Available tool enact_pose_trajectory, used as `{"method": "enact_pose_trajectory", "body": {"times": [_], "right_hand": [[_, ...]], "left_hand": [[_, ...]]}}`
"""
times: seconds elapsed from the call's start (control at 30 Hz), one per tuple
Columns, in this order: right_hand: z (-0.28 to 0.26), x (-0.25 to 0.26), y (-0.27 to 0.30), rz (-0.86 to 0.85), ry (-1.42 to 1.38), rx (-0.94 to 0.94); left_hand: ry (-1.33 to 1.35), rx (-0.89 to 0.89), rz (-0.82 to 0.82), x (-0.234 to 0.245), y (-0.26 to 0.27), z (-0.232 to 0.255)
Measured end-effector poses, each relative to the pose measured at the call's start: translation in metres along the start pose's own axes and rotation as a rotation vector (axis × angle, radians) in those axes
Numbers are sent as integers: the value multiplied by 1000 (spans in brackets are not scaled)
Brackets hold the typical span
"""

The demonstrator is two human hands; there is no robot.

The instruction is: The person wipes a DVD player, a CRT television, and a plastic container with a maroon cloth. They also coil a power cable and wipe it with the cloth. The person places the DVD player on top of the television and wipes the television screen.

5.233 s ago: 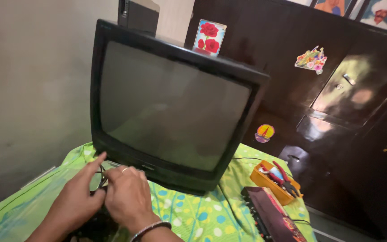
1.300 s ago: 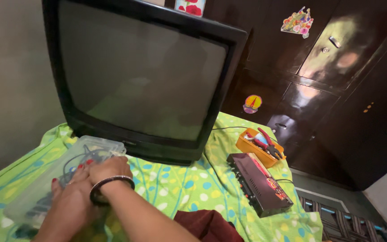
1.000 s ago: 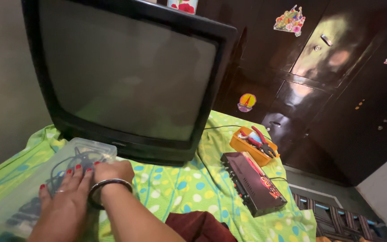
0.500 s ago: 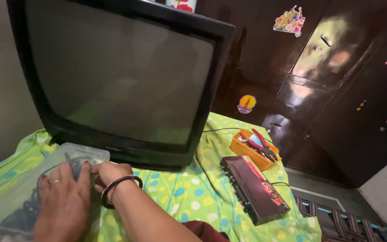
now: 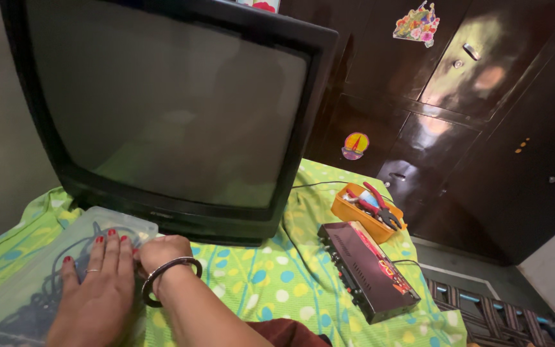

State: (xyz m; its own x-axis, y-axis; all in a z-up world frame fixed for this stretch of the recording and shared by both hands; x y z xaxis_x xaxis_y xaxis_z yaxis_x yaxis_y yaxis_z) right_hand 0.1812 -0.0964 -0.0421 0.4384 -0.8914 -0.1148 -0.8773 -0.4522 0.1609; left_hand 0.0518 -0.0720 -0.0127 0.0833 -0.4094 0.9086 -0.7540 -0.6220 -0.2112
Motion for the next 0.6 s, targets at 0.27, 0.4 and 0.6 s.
{"method": "enact_pose_trajectory", "body": {"times": [0.27, 0.4, 0.6], "right_hand": [[-8, -3, 4, 24, 114, -100], [-13, 1, 16, 88, 634, 210], [-4, -4, 50, 27, 243, -84]], "left_hand": [[941, 60, -344, -41, -28, -24], [1624, 127, -113, -62, -29, -56], [492, 350, -214, -65, -6, -89]]}}
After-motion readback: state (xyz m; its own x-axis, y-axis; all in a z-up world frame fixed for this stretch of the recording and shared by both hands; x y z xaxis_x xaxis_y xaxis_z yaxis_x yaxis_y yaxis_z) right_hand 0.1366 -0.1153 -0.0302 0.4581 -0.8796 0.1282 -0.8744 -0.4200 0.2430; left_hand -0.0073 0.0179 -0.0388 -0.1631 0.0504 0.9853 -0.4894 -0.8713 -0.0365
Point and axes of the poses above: each hand's wrist, its own y-axis away from the middle knuckle, its own x-axis out of the back of the hand, z = x × y, the point moved 1 cm from there along -y, towards the middle knuckle, and after that the axes turned 11 degrees about x, right-handed, at the moved point
